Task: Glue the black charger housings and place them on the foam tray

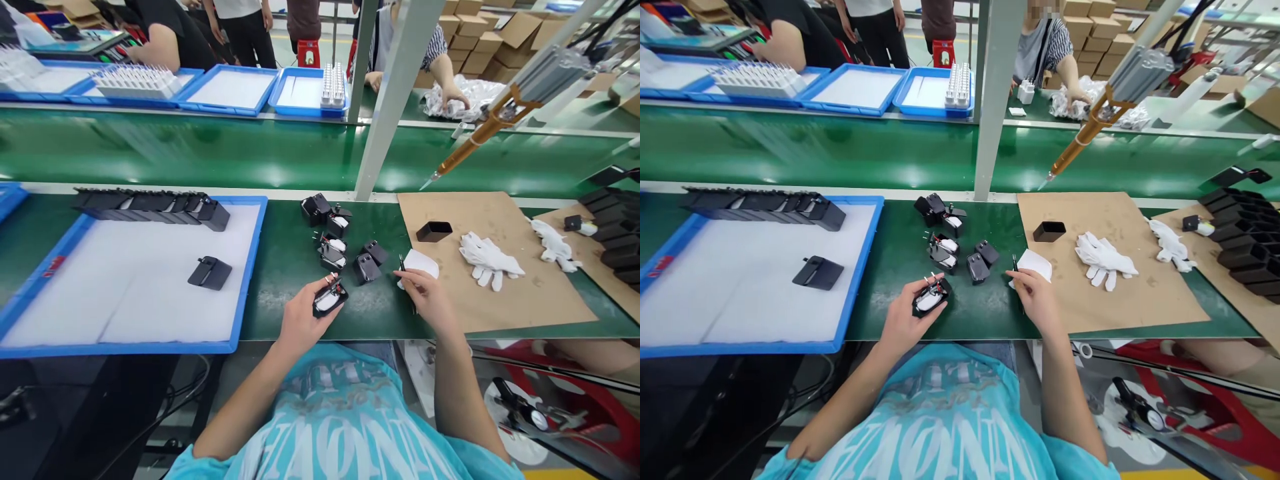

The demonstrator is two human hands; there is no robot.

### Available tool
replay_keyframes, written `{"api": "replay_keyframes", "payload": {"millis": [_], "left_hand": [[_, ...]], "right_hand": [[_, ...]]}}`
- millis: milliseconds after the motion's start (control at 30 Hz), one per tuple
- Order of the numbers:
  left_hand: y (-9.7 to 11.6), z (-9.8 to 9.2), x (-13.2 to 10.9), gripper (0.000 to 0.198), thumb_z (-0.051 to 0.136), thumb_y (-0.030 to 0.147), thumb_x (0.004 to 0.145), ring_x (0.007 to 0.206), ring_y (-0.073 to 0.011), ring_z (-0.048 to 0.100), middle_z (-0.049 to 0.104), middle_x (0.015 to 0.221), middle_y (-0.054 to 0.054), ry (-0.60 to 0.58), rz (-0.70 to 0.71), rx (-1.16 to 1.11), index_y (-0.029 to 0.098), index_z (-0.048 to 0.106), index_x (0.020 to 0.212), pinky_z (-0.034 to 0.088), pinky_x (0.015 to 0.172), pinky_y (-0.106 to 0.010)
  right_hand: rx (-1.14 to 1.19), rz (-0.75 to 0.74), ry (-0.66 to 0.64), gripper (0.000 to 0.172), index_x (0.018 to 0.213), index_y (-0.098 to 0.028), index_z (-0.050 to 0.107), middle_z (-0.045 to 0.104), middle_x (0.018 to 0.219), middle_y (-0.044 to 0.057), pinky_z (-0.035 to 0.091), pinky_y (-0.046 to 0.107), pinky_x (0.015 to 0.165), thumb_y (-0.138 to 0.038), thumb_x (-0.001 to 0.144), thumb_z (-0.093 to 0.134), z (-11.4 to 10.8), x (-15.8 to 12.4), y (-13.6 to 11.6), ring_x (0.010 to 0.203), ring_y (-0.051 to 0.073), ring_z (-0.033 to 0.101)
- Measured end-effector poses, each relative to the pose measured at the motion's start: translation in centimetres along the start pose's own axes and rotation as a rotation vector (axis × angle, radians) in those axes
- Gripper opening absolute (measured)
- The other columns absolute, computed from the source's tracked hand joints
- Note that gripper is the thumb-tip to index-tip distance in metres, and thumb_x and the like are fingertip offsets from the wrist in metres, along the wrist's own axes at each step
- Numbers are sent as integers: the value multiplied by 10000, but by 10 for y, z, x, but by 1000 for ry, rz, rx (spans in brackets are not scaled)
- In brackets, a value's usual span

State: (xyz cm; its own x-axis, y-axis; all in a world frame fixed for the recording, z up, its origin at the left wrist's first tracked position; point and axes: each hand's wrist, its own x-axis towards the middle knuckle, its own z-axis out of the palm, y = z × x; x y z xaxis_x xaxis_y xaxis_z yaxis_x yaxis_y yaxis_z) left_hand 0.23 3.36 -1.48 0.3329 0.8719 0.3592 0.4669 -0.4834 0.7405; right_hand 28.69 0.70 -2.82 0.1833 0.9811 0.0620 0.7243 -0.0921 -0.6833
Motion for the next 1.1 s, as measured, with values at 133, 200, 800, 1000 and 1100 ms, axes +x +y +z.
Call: {"api": "replay_keyframes", "payload": {"millis": [133,200,800,1000,1100], "left_hand": [[2,-1,0,404,639,319,879,1100,-201,672,669,1246,-89,-13,-31,-49,224,473,1236,561,908,-321],[2,0,0,406,636,327,879,1106,-205,669,665,1253,-91,-27,-51,-61,225,473,1236,560,913,-327],[5,-1,-2,418,636,329,865,1050,-218,685,688,1196,-82,-112,-46,-34,225,508,1249,554,889,-342],[8,-5,-5,452,632,275,857,1086,-218,670,671,1244,-89,-108,41,-9,225,487,1283,552,884,-329],[10,-5,-6,456,632,296,864,1086,-218,672,673,1242,-90,-101,75,-3,226,483,1290,555,880,-324]], "right_hand": [[209,30,82,310,1065,-224,736,676,1068,99,528,318,682,-399,903,538,-2,-1,8,889,203,638],[241,50,142,334,1096,-219,729,655,979,87,509,289,604,-418,889,559,-2,-2,7,787,176,606],[687,-439,-100,271,1115,-250,698,611,702,27,481,303,579,-276,950,485,56,-56,-96,633,158,575],[663,-373,54,85,961,-235,631,695,773,19,530,266,562,-236,880,606,64,-55,-102,602,139,653],[625,-390,88,90,953,-241,621,697,770,8,535,252,566,-219,867,623,64,-56,-104,606,135,666]]}}
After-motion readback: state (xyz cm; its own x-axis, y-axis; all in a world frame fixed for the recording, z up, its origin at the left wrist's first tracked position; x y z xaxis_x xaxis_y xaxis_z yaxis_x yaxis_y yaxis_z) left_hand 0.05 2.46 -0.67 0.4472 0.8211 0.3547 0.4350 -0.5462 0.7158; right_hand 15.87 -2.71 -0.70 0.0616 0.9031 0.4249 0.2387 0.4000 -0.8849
